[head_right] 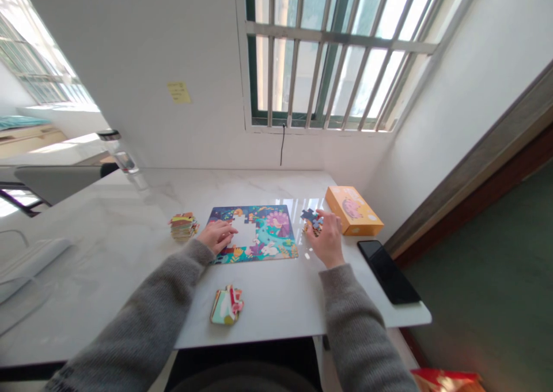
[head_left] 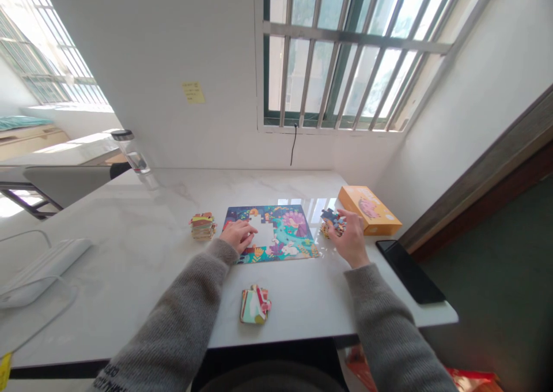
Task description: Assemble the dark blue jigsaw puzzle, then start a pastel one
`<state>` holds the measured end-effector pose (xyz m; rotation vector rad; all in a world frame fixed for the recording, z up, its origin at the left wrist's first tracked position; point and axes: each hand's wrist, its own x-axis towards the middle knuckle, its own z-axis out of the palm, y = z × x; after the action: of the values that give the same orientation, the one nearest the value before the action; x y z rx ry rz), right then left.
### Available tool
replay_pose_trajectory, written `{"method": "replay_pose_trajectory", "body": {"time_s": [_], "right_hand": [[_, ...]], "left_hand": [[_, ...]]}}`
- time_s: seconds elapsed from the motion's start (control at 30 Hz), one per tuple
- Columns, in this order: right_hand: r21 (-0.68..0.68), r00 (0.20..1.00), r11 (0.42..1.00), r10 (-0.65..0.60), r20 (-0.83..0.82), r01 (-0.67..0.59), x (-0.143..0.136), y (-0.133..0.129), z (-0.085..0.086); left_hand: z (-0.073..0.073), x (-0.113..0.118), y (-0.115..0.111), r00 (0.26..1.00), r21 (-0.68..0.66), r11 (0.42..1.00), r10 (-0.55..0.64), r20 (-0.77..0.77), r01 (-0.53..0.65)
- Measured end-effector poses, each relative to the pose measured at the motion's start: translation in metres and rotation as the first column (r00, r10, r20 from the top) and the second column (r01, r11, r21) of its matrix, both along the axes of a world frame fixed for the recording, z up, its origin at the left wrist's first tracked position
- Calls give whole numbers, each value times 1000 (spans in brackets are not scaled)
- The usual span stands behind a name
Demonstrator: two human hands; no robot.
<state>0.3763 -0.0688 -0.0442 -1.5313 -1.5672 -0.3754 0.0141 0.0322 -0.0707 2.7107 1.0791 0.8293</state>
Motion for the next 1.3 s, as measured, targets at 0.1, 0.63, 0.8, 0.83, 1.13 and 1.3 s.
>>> {"method": "replay_pose_trajectory", "body": {"time_s": [0.1,0.63,0.8,0.83,1.13,1.3], "right_hand": [[-58,972,971,232,18,-231,-35,-5,-1],[-243,696,682,717,37,-690,-114,29,8],[-240,666,624,722,-188,-744,-126,42,3],[-226,678,640,686,-263,-735,-127,43,-1],[-171,559,599,552,-619,-782,-126,40,-24],[-118,513,597,552,-657,-793,-130,39,-26]], "left_hand": [[5,7,-10,997,-46,998,-51,51,54],[4,21,-17,985,-45,995,-86,152,94],[3,23,-20,984,-47,997,-51,172,60],[3,23,-20,983,-40,997,-59,172,67],[-2,32,-21,979,56,994,-104,176,96],[-1,33,-21,979,102,990,-114,169,98]]}}
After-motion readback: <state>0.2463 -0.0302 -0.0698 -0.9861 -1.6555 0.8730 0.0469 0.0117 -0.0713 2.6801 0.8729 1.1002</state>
